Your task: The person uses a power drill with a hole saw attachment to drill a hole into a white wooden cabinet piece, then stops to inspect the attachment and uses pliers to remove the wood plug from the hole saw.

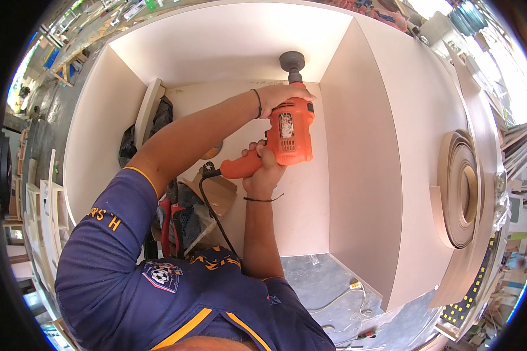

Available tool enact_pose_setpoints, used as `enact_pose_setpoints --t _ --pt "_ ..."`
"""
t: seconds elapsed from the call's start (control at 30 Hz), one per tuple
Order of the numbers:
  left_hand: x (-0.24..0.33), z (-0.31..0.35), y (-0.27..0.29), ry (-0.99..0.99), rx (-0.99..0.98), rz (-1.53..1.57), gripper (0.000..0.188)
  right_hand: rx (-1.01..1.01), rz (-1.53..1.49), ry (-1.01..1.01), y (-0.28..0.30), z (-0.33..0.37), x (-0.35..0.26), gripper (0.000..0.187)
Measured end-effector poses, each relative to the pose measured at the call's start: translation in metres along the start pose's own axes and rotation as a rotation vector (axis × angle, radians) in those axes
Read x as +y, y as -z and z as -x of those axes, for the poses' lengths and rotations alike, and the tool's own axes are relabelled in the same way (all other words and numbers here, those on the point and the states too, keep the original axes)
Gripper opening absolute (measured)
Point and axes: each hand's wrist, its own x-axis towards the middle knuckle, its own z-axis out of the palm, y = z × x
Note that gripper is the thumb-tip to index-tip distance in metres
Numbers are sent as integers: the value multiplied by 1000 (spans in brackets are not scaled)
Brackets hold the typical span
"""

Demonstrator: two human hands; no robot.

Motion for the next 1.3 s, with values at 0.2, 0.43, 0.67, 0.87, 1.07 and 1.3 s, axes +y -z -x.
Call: enact_pose_setpoints --t 0.2,0.43,0.67,0.87,1.07,1.3 --pt "-1 -3 0 -1 9 20 33 -4 -28 -5 1 0 0 41" --pt "-4 -4 1 7 14 34 31 -16 -53 -8 5 -3 4 42" --pt "-5 -15 7 23 13 -16 31 -32 -62 -20 8 -6 6 43" --pt "-8 -17 6 44 31 -59 34 -27 -105 -28 12 -6 11 44" --pt "-7 -12 6 43 15 -89 36 -45 -132 -26 14 -7 17 44" --pt "-7 -12 6 22 -2 -116 33 -74 -148 -8 15 -8 19 44"
